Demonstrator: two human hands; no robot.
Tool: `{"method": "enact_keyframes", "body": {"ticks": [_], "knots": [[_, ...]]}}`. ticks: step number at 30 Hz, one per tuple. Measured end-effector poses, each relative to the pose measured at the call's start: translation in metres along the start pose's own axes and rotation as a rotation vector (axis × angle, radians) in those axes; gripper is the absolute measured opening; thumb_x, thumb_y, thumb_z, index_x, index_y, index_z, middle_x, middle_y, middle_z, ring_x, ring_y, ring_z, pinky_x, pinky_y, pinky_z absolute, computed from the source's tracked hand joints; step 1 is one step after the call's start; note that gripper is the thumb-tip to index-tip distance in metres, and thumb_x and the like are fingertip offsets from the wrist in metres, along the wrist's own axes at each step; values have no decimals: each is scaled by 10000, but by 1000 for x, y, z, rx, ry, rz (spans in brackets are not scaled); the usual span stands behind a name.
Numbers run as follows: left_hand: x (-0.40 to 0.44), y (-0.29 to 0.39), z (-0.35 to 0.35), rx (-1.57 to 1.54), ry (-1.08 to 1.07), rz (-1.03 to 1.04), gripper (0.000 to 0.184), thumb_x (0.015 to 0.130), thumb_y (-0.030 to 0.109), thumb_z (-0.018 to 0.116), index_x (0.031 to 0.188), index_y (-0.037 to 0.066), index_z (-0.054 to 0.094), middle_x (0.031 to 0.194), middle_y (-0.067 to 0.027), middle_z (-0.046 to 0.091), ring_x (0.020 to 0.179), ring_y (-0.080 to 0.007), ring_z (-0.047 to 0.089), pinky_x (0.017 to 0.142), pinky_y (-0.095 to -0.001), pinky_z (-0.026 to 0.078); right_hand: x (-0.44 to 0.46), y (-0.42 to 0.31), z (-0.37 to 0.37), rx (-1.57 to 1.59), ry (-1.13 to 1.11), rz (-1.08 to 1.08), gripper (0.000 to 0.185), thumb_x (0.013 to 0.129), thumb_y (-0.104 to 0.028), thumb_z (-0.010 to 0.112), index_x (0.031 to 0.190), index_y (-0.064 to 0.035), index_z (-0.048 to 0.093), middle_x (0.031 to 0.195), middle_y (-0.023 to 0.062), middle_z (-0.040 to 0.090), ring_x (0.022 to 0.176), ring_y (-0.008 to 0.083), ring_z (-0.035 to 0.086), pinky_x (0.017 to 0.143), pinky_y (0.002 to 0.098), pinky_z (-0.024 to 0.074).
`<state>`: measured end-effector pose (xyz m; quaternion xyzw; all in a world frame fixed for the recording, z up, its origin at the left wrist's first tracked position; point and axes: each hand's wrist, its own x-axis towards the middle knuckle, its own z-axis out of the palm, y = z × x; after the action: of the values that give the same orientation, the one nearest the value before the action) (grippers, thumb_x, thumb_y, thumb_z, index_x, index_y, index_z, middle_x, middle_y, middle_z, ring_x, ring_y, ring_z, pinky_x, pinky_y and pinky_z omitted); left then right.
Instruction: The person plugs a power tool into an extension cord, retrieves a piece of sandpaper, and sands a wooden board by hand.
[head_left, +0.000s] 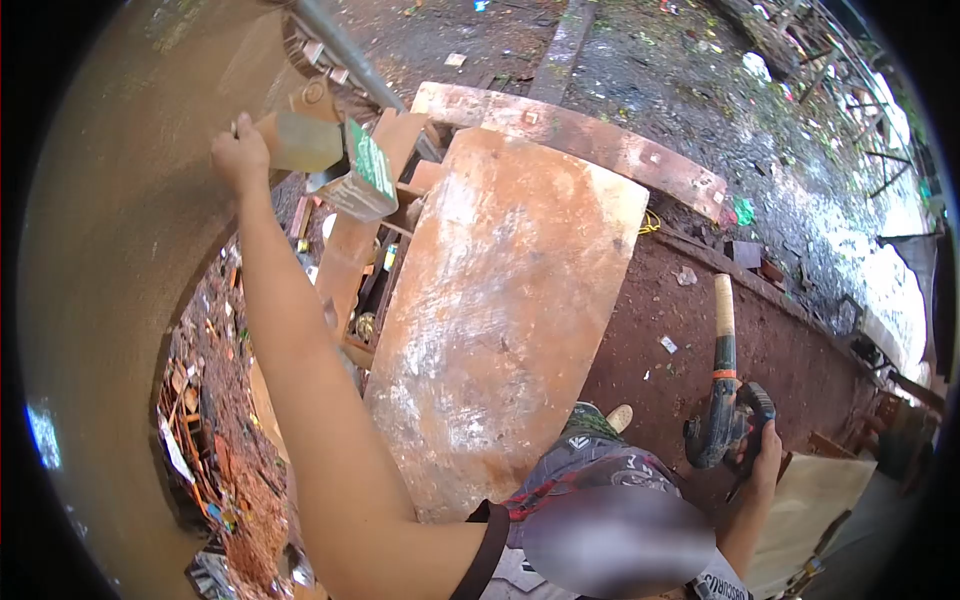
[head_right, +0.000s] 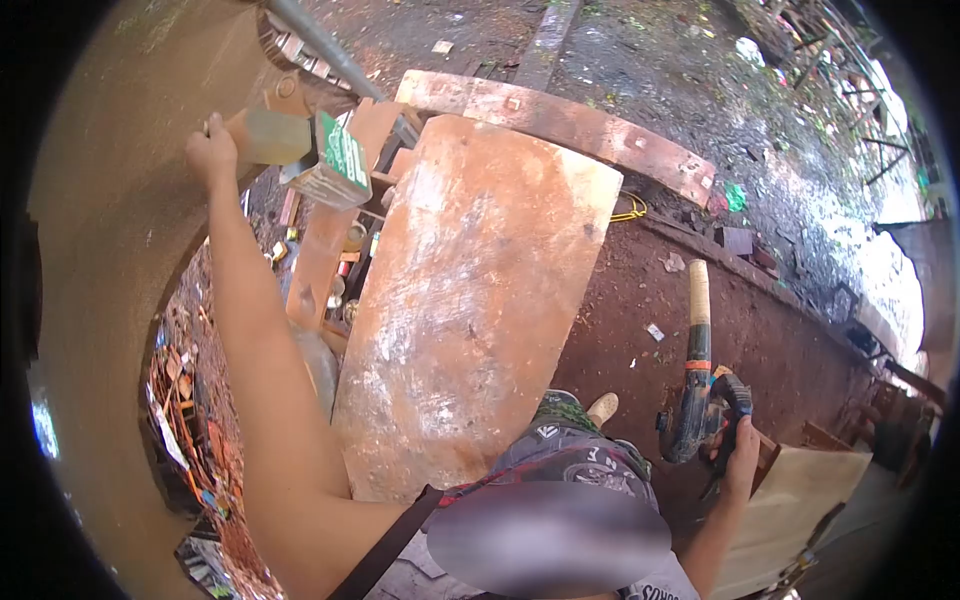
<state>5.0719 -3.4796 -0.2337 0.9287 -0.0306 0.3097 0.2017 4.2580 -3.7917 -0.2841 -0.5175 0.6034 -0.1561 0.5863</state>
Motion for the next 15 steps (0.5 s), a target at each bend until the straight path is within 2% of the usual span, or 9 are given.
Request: {"method": "enact_keyframes", "body": {"ticks": [2, 6, 8, 9, 10, 11, 13, 14, 15], "knots": [[-11, -11, 29, 28, 98, 69, 500, 892, 400, 612, 874, -90, 705, 954, -313, 665, 959, -446, 640, 866, -509, 485, -6, -1, -2, 7, 37, 13, 458, 1027, -477, 488, 1010, -33, 597, 656, 3, 542, 492, 76, 486, 442, 220, 408], [-28, -32, 72, 80, 39, 161, 447, 887, 371, 617, 876, -65, 716, 945, -284, 675, 944, -432, 639, 852, -517, 483, -13, 0, -7, -29, 36, 8, 447, 1029, -478, 480, 974, -49, 591, 650, -1, 536, 495, 74, 489, 442, 224, 396], [-46, -23, 70, -19, -53, 266, 455, 859, 450, 640, 911, 12, 752, 959, -250, 701, 935, -444, 661, 847, -503, 507, -13, 3, -8, -86, 5, -18, 426, 1027, -461, 491, 941, -57, 594, 646, -3, 532, 494, 77, 490, 443, 230, 381], [-47, -6, 54, 25, -231, 12, 390, 836, 417, 664, 928, 54, 772, 942, -221, 717, 918, -415, 683, 831, -479, 523, -13, 0, -9, -107, 9, -26, 413, 1025, -448, 502, 923, -60, 596, 642, -4, 530, 493, 80, 489, 444, 235, 371], [-51, 5, 48, 123, -420, 11, 404, 852, 442, 652, 973, 74, 768, 968, -196, 723, 912, -391, 691, 828, -464, 530, -14, -2, -9, -90, -1, 10, 401, 1021, -438, 515, 912, -61, 601, 640, -2, 533, 495, 83, 491, 450, 239, 368], [-56, 6, 35, 226, -579, 115, 421, 868, 466, 640, 1018, 93, 765, 994, -171, 729, 906, -367, 699, 824, -450, 537, -13, -4, -10, -64, 28, 41, 390, 1017, -427, 528, 900, -63, 606, 637, -1, 537, 497, 86, 493, 456, 243, 365], [-49, 28, 32, 304, -739, 401, 458, 900, 514, 616, 1108, 133, 759, 1046, -120, 742, 893, -320, 715, 817, -420, 552, -19, 3, -14, -7, 101, 53, 369, 1014, -399, 539, 894, -62, 630, 647, 6, 563, 519, 95, 498, 483, 262, 387], [-83, 29, 27, -12, -538, 343, 420, 992, 316, 557, 1302, 42, 628, 1070, -148, 721, 895, -261, 670, 818, -369, 535, -22, 5, -16, 86, 143, 114, 388, 1011, -410, 543, 915, -47, 641, 664, 13, 575, 524, 100, 503, 494, 267, 399], [-51, -53, 134, -135, -166, 342, 279, 957, 347, 576, 965, 102, 709, 650, -16, 606, 525, -199, 560, 506, -315, 486, -25, 6, -20, 6, 155, 92, 414, 1008, -430, 545, 933, -34, 645, 674, 17, 577, 530, 100, 514, 506, 259, 415]]}}
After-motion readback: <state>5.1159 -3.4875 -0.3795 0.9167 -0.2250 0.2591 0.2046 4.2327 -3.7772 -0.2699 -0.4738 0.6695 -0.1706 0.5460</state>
